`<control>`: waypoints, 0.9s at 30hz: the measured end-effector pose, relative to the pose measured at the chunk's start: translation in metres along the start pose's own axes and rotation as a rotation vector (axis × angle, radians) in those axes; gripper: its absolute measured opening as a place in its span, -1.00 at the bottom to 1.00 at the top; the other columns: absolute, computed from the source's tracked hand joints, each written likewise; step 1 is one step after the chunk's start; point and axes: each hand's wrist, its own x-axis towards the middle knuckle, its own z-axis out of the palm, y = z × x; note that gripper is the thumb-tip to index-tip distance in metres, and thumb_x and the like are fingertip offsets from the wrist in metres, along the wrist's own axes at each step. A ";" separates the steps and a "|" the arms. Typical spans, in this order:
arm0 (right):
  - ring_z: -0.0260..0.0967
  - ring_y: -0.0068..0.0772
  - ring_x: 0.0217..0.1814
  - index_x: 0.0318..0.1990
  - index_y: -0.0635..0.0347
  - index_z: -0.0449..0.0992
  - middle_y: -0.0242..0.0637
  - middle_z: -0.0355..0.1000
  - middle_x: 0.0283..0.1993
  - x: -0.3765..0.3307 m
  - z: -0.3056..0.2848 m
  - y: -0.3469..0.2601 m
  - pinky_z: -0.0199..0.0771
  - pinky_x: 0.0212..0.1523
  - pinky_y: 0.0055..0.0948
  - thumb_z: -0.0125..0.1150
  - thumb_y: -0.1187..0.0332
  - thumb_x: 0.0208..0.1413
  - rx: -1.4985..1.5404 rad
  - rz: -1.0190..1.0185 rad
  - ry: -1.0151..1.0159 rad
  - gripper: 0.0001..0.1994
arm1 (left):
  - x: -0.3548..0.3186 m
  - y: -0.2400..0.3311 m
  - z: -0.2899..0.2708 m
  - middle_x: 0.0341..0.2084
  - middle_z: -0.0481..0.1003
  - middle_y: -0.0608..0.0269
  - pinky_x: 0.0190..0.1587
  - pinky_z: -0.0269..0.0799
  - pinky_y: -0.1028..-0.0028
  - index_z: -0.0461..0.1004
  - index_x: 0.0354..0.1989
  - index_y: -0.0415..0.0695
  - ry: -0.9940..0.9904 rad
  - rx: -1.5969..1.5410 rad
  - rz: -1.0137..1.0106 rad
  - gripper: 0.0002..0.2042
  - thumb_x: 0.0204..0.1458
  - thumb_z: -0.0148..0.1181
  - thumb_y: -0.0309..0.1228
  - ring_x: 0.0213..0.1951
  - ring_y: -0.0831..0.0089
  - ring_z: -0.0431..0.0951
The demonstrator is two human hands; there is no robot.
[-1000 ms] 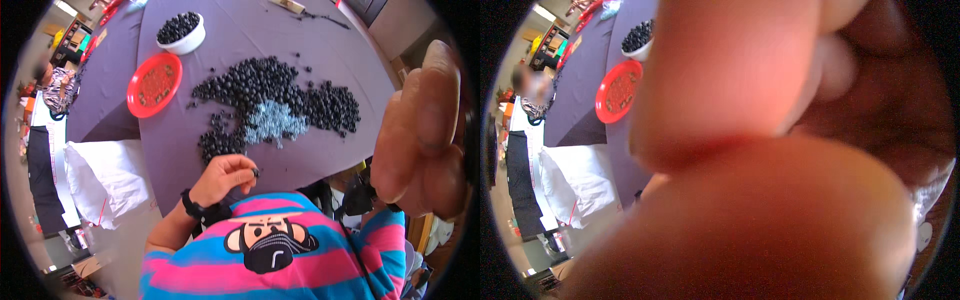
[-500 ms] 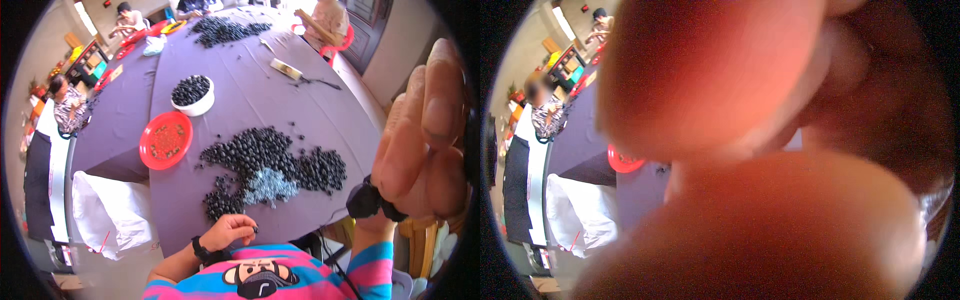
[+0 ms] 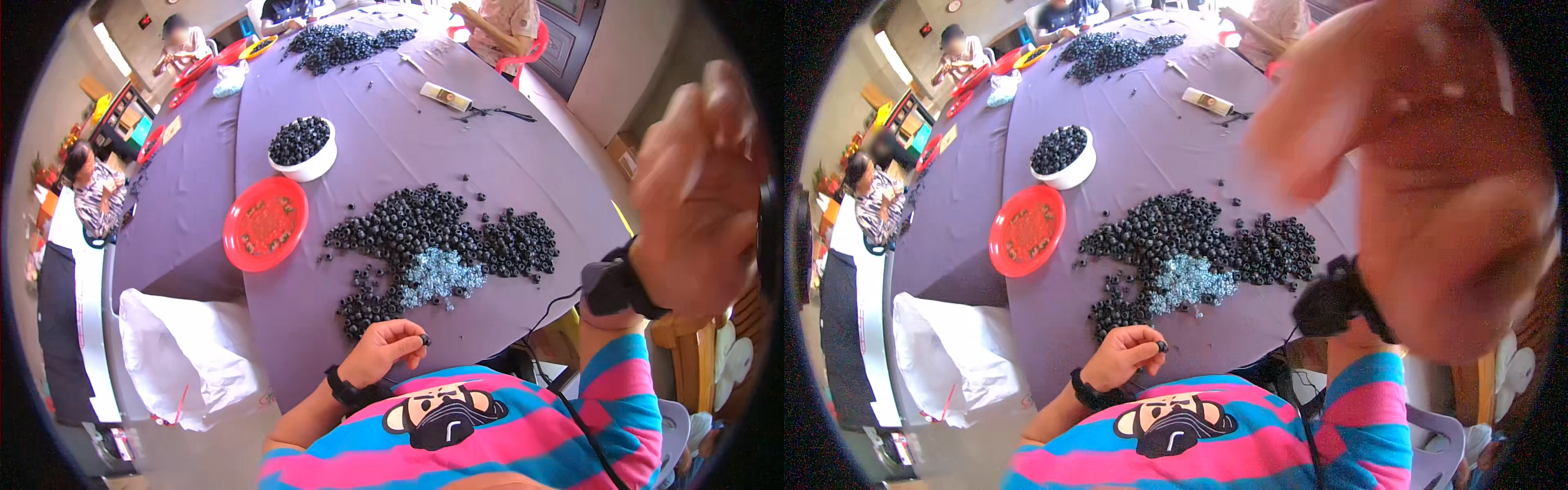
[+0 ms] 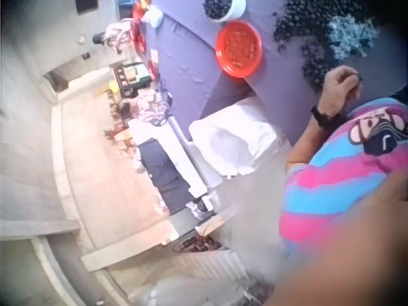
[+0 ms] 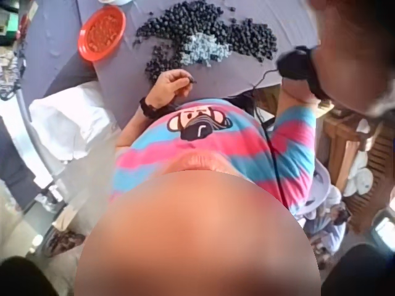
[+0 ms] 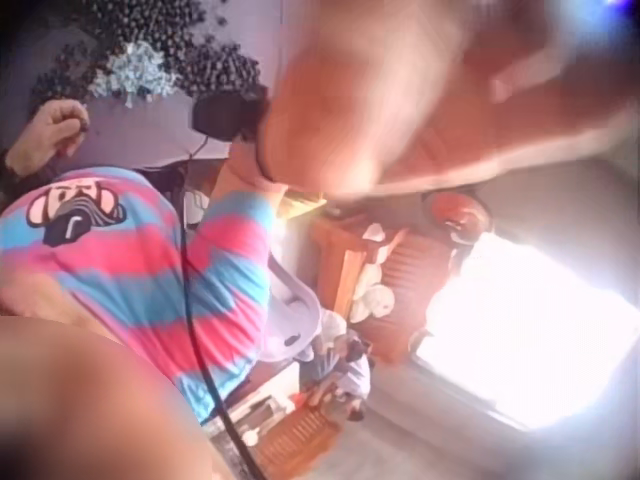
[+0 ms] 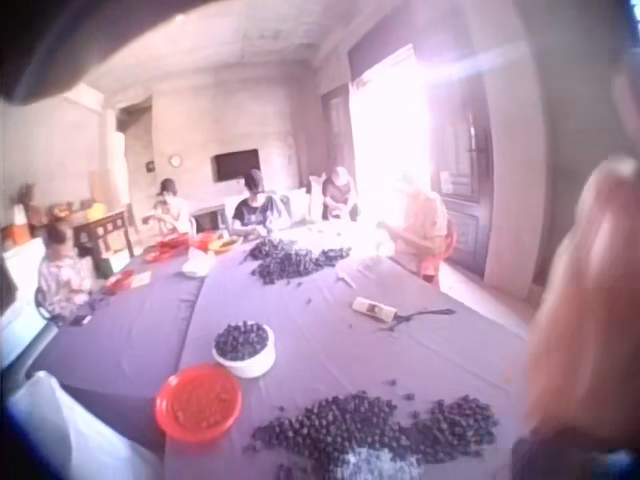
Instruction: Sorting small black plastic parts from a pile on the table.
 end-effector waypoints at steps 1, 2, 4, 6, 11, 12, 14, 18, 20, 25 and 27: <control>0.47 -0.39 -0.35 0.19 0.48 0.17 -0.25 0.43 -0.34 0.002 0.001 0.001 0.50 -0.31 -0.46 0.35 0.16 -0.11 0.009 -0.001 -0.013 -0.22 | -0.001 0.000 0.000 -0.48 0.51 0.26 -0.38 0.40 0.59 0.47 -0.25 -0.25 0.012 -0.017 0.005 -0.90 0.17 0.08 -0.49 -0.48 0.57 0.48; 0.47 -0.39 -0.35 0.19 0.48 0.17 -0.25 0.43 -0.34 0.005 0.003 0.004 0.50 -0.30 -0.46 0.35 0.16 -0.10 0.021 -0.003 -0.027 -0.23 | 0.000 0.001 0.000 -0.48 0.51 0.26 -0.38 0.40 0.59 0.47 -0.25 -0.25 0.029 -0.033 0.014 -0.90 0.17 0.08 -0.49 -0.48 0.57 0.48; 0.46 -0.39 -0.34 0.18 0.47 0.17 -0.25 0.43 -0.34 0.010 0.005 0.013 0.50 -0.30 -0.46 0.34 0.16 -0.09 0.061 -0.007 -0.050 -0.24 | 0.000 0.004 -0.002 -0.46 0.51 0.26 -0.37 0.41 0.60 0.48 -0.24 -0.25 -0.019 0.044 0.018 -0.90 0.17 0.09 -0.49 -0.47 0.57 0.48; 0.46 -0.39 -0.34 0.18 0.47 0.18 -0.25 0.43 -0.33 0.014 0.018 0.025 0.50 -0.29 -0.46 0.32 0.16 -0.08 0.131 -0.020 -0.057 -0.26 | 0.000 -0.003 -0.004 -0.44 0.52 0.24 -0.36 0.41 0.60 0.48 -0.21 -0.25 0.008 0.039 0.015 -0.89 0.17 0.09 -0.49 -0.47 0.58 0.48; 0.46 -0.39 -0.33 0.17 0.46 0.19 -0.25 0.43 -0.33 0.026 0.031 0.053 0.49 -0.27 -0.45 0.29 0.16 -0.06 0.231 -0.121 0.010 -0.29 | 0.006 -0.005 -0.002 -0.42 0.53 0.21 -0.35 0.43 0.55 0.45 -0.15 -0.26 -0.057 -0.055 -0.019 -0.87 0.18 0.09 -0.48 -0.46 0.53 0.50; 0.46 -0.39 -0.32 0.16 0.46 0.20 -0.25 0.42 -0.33 0.027 0.032 0.055 0.49 -0.26 -0.45 0.29 0.16 -0.05 0.238 -0.140 0.028 -0.30 | 0.006 -0.008 -0.004 -0.41 0.52 0.21 -0.34 0.43 0.55 0.44 -0.15 -0.26 -0.068 -0.060 -0.008 -0.86 0.19 0.08 -0.49 -0.44 0.53 0.50; 0.45 -0.39 -0.32 0.16 0.46 0.20 -0.25 0.42 -0.32 0.027 0.025 0.056 0.49 -0.26 -0.44 0.27 0.16 -0.04 0.229 -0.166 0.052 -0.31 | 0.006 -0.004 -0.003 -0.44 0.52 0.24 -0.38 0.39 0.59 0.43 -0.15 -0.25 -0.062 0.048 0.036 -0.83 0.20 0.10 -0.41 -0.48 0.57 0.49; 0.45 -0.39 -0.31 0.15 0.45 0.21 -0.24 0.42 -0.32 0.041 0.004 0.059 0.49 -0.24 -0.44 0.25 0.16 -0.02 0.164 -0.256 0.095 -0.34 | 0.006 -0.012 -0.004 -0.42 0.52 0.28 -0.37 0.37 0.60 0.44 -0.15 -0.24 -0.079 0.005 -0.003 -0.84 0.21 0.09 -0.41 -0.45 0.61 0.48; 0.45 -0.39 -0.31 0.14 0.45 0.22 -0.24 0.42 -0.32 0.046 -0.006 0.063 0.48 -0.23 -0.43 0.24 0.16 -0.01 0.130 -0.280 0.116 -0.35 | -0.001 -0.013 -0.002 -0.42 0.52 0.29 -0.35 0.39 0.61 0.44 -0.13 -0.23 -0.070 0.059 -0.023 -0.84 0.21 0.08 -0.42 -0.44 0.62 0.48; 0.44 -0.39 -0.30 0.13 0.44 0.23 -0.24 0.42 -0.31 0.036 -0.011 0.068 0.48 -0.21 -0.43 0.21 0.16 0.02 0.090 -0.250 0.159 -0.38 | 0.000 -0.010 -0.001 -0.41 0.53 0.29 -0.31 0.41 0.60 0.45 -0.12 -0.23 -0.104 0.014 -0.012 -0.84 0.21 0.08 -0.42 -0.43 0.62 0.48; 0.44 -0.39 -0.29 0.13 0.44 0.24 -0.24 0.42 -0.31 0.032 -0.017 0.065 0.48 -0.21 -0.42 0.19 0.16 0.03 0.054 -0.263 0.194 -0.40 | -0.006 -0.016 0.002 -0.40 0.53 0.29 -0.29 0.41 0.60 0.44 -0.12 -0.24 -0.094 0.018 -0.036 -0.83 0.21 0.09 -0.42 -0.42 0.62 0.48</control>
